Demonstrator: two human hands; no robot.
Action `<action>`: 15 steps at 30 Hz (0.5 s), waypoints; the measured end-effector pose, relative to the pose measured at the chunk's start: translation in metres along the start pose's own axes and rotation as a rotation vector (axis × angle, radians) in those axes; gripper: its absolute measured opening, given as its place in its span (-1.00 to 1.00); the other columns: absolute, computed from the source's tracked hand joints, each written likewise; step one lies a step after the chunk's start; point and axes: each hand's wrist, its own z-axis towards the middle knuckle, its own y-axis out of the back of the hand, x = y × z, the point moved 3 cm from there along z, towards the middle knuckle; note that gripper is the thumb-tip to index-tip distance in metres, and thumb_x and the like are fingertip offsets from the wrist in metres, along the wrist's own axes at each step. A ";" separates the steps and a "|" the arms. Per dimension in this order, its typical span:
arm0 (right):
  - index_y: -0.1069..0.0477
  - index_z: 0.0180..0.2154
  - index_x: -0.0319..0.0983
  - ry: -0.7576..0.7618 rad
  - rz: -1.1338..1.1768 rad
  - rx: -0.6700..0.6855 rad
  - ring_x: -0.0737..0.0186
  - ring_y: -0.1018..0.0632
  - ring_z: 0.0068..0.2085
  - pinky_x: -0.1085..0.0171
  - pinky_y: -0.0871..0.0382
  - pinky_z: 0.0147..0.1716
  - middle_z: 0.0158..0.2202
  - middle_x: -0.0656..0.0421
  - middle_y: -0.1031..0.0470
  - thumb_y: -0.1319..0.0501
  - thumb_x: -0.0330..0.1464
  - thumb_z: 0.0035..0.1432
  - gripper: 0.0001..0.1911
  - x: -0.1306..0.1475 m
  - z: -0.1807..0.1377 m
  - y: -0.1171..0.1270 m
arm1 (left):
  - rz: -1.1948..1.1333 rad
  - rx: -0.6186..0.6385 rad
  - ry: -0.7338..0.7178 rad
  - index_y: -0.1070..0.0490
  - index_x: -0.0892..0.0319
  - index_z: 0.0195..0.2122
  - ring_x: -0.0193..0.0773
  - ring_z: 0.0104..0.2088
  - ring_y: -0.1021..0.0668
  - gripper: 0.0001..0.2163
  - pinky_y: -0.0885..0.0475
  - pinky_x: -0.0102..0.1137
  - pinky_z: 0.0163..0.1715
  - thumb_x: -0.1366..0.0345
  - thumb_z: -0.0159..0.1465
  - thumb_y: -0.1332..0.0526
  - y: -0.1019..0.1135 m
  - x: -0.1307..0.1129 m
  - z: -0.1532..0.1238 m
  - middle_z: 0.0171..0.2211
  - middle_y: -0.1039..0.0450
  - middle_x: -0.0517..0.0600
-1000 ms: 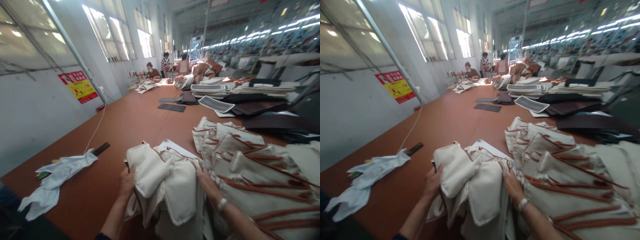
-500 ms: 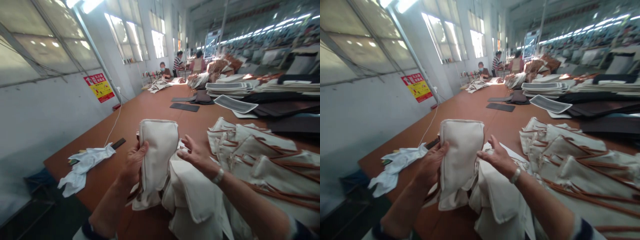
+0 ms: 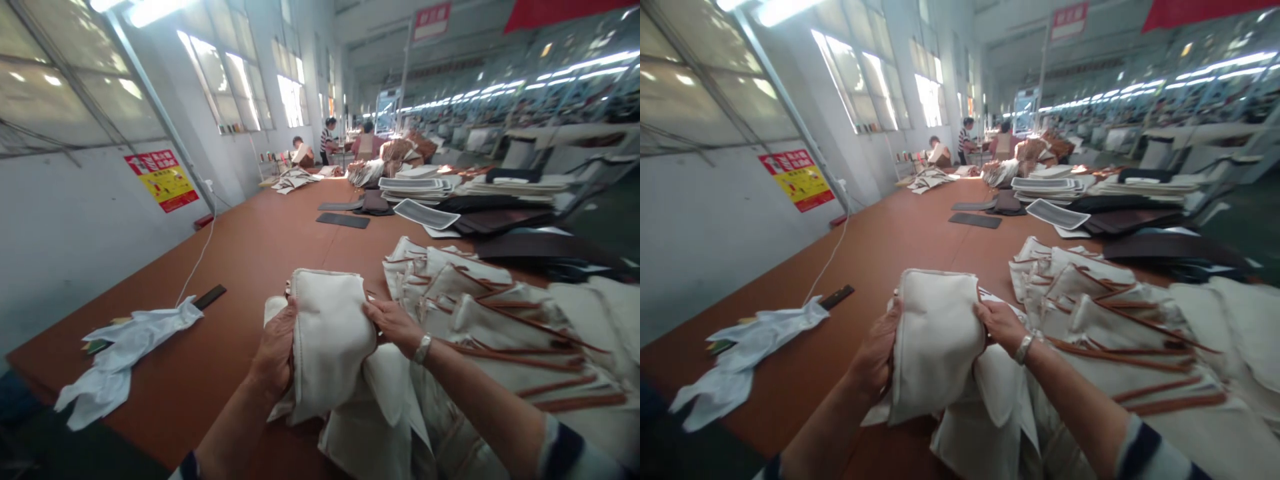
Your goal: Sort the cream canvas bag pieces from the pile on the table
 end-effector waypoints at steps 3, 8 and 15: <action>-0.50 -0.15 -0.26 -0.015 0.078 0.071 0.24 -0.51 -0.44 0.24 -0.50 -0.53 -0.37 0.13 -0.52 -0.32 0.16 0.00 -0.36 0.004 -0.019 -0.007 | 0.083 -0.039 -0.175 -0.51 0.26 -0.02 -0.15 -0.37 -0.66 -0.55 -0.60 -0.35 -0.32 0.03 0.20 -0.38 -0.010 -0.006 -0.021 -0.33 -0.63 0.05; -0.53 -0.09 -0.31 0.125 0.185 0.124 0.11 -0.59 -0.27 0.23 -0.51 -0.33 -0.24 0.01 -0.60 -0.46 0.04 -0.17 -0.30 0.017 -0.052 -0.021 | 0.333 -0.203 -0.422 -0.56 0.23 -0.18 -0.30 -0.44 -0.52 -0.57 -0.45 -0.47 -0.43 -0.06 0.16 -0.37 -0.016 -0.019 -0.065 -0.46 -0.52 -0.10; -0.47 -0.07 -0.27 0.494 0.135 -0.183 0.12 -0.51 -0.24 0.23 -0.44 -0.27 -0.29 0.09 -0.55 -0.24 0.05 0.10 -0.43 0.052 -0.112 0.022 | 0.651 -0.729 -0.776 -0.54 0.25 -0.31 -0.25 -0.38 -0.43 -0.64 -0.28 -0.40 -0.38 0.01 0.30 -0.22 -0.011 -0.042 -0.151 -0.44 -0.48 -0.08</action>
